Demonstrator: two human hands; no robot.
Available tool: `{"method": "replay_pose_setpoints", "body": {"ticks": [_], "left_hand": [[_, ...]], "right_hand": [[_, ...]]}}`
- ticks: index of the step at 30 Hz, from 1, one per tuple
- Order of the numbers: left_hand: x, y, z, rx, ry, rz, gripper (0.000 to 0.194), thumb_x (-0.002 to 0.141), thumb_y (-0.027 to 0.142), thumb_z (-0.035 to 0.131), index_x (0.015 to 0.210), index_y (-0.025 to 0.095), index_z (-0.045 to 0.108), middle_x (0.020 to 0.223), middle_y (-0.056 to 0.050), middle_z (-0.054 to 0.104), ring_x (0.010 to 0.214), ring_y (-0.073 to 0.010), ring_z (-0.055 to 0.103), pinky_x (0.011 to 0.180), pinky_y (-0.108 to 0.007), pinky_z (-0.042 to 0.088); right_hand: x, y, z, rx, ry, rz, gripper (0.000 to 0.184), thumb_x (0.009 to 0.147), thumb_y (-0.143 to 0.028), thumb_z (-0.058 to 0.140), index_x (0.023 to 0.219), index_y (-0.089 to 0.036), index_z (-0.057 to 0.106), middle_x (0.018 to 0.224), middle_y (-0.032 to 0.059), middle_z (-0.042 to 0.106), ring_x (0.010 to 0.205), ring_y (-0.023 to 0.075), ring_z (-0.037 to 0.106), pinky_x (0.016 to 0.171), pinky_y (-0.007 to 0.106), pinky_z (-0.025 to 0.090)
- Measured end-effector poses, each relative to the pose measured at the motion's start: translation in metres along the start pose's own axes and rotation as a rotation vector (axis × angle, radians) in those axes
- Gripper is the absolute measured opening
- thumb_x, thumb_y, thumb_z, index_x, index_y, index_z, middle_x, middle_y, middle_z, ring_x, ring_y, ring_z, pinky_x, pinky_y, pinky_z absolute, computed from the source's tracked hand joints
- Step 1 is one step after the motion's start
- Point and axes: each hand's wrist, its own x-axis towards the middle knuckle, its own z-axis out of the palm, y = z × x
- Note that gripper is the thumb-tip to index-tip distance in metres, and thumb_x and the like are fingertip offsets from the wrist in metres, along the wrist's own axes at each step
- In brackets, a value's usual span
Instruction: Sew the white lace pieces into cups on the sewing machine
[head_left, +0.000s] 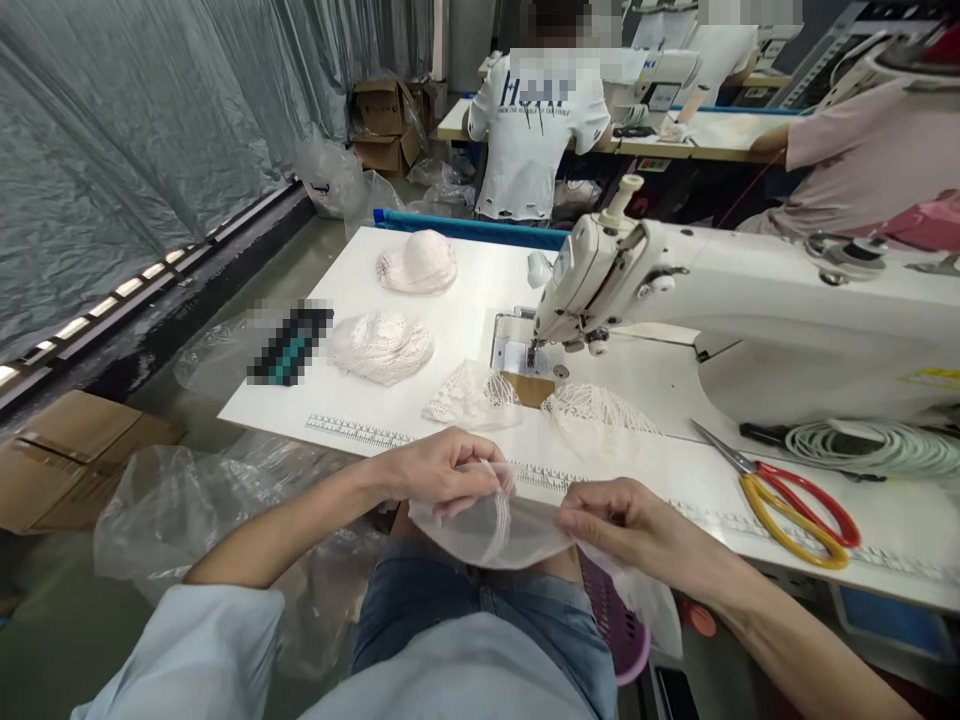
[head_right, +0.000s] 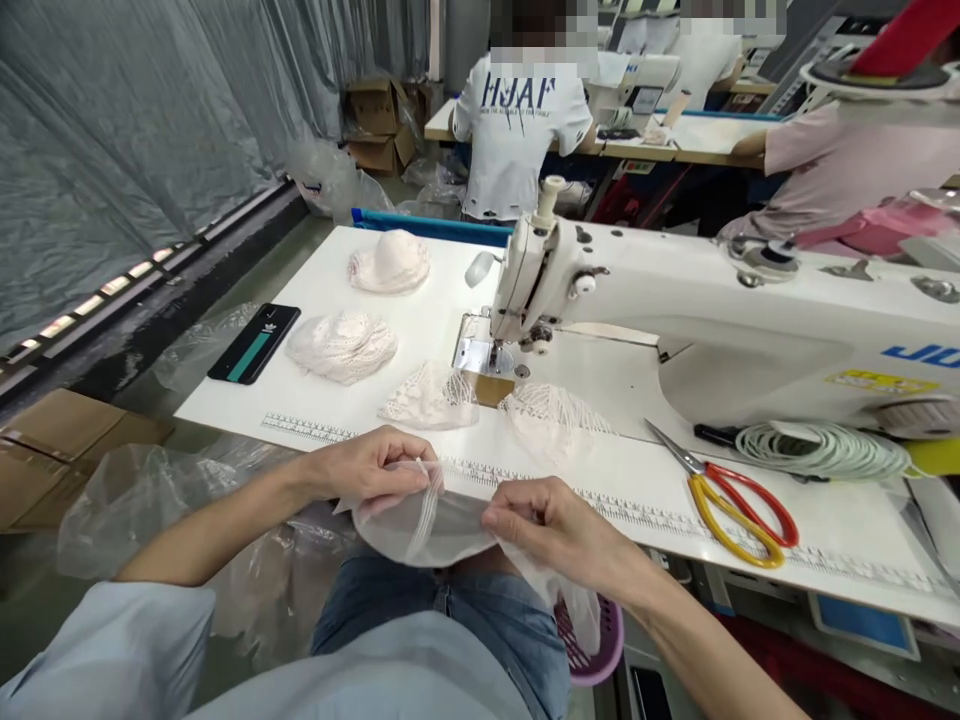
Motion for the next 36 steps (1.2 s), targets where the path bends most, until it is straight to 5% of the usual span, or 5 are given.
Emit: {"method": "replay_pose_setpoints", "body": {"ticks": [10,17,21,25,36], "left_hand": [[0.073,0.007,-0.091,0.947,0.483,-0.033,0.019,0.085,0.019,0.045,0.074,0.013,0.059,0.057,-0.002,0.054,0.052,-0.0123,0.049,0.052,-0.023,0.036],[0.063,0.007,-0.029,1.113,0.738,0.220,0.027,0.088,0.008,0.037,0.107,0.010,0.056,0.118,-0.020,0.053,0.111,-0.0290,0.047,0.090,-0.044,0.037],[0.056,0.016,0.010,0.618,0.397,0.322,0.040,0.085,0.038,0.054,0.119,0.016,0.053,0.094,-0.007,0.062,0.084,-0.0172,0.058,0.072,-0.028,0.046],[0.062,0.009,0.022,0.234,0.399,0.134,0.035,0.086,0.037,0.051,0.110,0.014,0.058,0.048,0.008,0.038,0.042,-0.0065,0.038,0.043,-0.017,0.030],[0.049,0.024,0.038,-0.060,0.134,-0.032,0.026,0.080,0.020,0.050,0.101,0.009,0.060,0.037,0.010,0.038,0.033,-0.0035,0.026,0.039,-0.016,0.023]], "right_hand": [[0.078,-0.008,-0.041,-0.062,0.443,0.039,0.044,0.080,-0.060,0.053,0.083,-0.016,0.056,0.053,-0.0078,0.033,0.046,0.0071,0.029,0.043,0.021,0.024],[0.041,-0.017,-0.032,-0.055,0.434,-0.139,0.030,0.088,-0.044,0.051,0.099,-0.017,0.053,0.059,-0.0021,0.057,0.050,0.0113,0.050,0.049,0.023,0.039],[0.032,-0.023,-0.023,-0.195,0.538,-0.300,0.027,0.089,-0.041,0.049,0.083,-0.018,0.060,0.069,0.0024,0.063,0.058,0.0124,0.056,0.055,0.024,0.043],[0.023,-0.016,-0.018,-0.323,0.676,-0.334,0.030,0.089,-0.041,0.048,0.075,-0.018,0.062,0.054,-0.0008,0.054,0.046,0.0106,0.048,0.048,0.023,0.038],[-0.004,0.009,-0.010,-0.452,0.722,-0.278,0.027,0.089,-0.037,0.044,0.072,-0.019,0.056,0.050,-0.0031,0.045,0.046,0.0101,0.038,0.046,0.022,0.032]]}}
